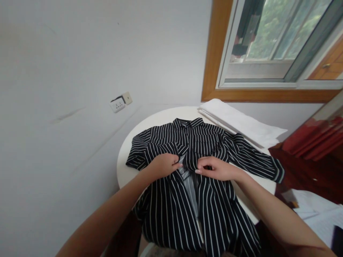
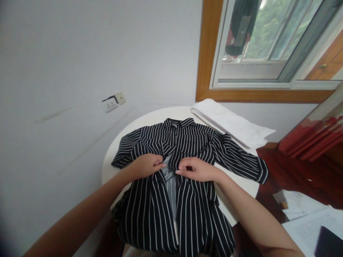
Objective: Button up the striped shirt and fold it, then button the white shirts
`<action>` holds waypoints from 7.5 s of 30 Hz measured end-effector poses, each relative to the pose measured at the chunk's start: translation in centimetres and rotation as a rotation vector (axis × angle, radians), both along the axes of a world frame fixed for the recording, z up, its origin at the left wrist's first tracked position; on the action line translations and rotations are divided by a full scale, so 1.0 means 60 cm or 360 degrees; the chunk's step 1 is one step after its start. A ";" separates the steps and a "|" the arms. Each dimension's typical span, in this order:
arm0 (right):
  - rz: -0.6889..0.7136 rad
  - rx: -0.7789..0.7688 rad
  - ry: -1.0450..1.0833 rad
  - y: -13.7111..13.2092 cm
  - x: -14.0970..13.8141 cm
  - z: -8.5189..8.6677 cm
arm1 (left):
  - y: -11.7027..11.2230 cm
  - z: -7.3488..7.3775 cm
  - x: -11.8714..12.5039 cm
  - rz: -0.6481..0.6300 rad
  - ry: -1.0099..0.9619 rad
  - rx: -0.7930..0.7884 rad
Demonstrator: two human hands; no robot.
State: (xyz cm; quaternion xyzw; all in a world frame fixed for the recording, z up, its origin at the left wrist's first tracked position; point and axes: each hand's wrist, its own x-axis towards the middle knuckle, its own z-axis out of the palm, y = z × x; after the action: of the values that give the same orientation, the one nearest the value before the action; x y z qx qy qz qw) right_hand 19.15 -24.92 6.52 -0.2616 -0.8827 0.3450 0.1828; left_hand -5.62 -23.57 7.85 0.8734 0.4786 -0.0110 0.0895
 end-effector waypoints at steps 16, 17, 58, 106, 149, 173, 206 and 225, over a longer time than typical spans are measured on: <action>-0.0663 -0.0607 0.0000 0.075 -0.051 -0.050 | -0.006 0.057 -0.011 0.0007 -0.0700 -0.0692; -0.0681 -0.0789 -0.0023 0.084 -0.058 -0.049 | -0.005 0.060 -0.011 0.0013 -0.0687 -0.0682; -0.1005 -0.0872 0.0967 0.122 -0.080 -0.082 | 0.048 -0.141 -0.106 0.0377 -0.0010 0.0720; -0.0993 0.0695 -0.0634 0.208 -0.095 -0.067 | 0.185 -0.098 0.058 0.0092 -0.0045 0.0559; -0.1407 0.0433 0.0029 0.189 -0.046 -0.124 | 0.125 -0.139 0.086 0.0298 -0.0618 0.0575; -0.1391 0.0467 -0.0396 0.204 -0.058 -0.100 | 0.198 -0.117 0.105 0.0514 -0.0439 0.0655; -0.1361 0.0469 -0.0186 0.237 -0.056 -0.117 | 0.218 -0.136 0.097 0.0490 -0.0593 0.0656; -0.1375 0.0261 0.0406 0.230 -0.056 -0.102 | 0.210 -0.119 0.111 0.0629 -0.0428 0.0539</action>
State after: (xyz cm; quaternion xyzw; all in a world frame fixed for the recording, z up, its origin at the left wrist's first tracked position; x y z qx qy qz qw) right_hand 15.77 -11.11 0.40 -0.5458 -0.6875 0.1957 0.4373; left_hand 1.04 -10.96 0.69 0.7593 0.6184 0.2026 0.0056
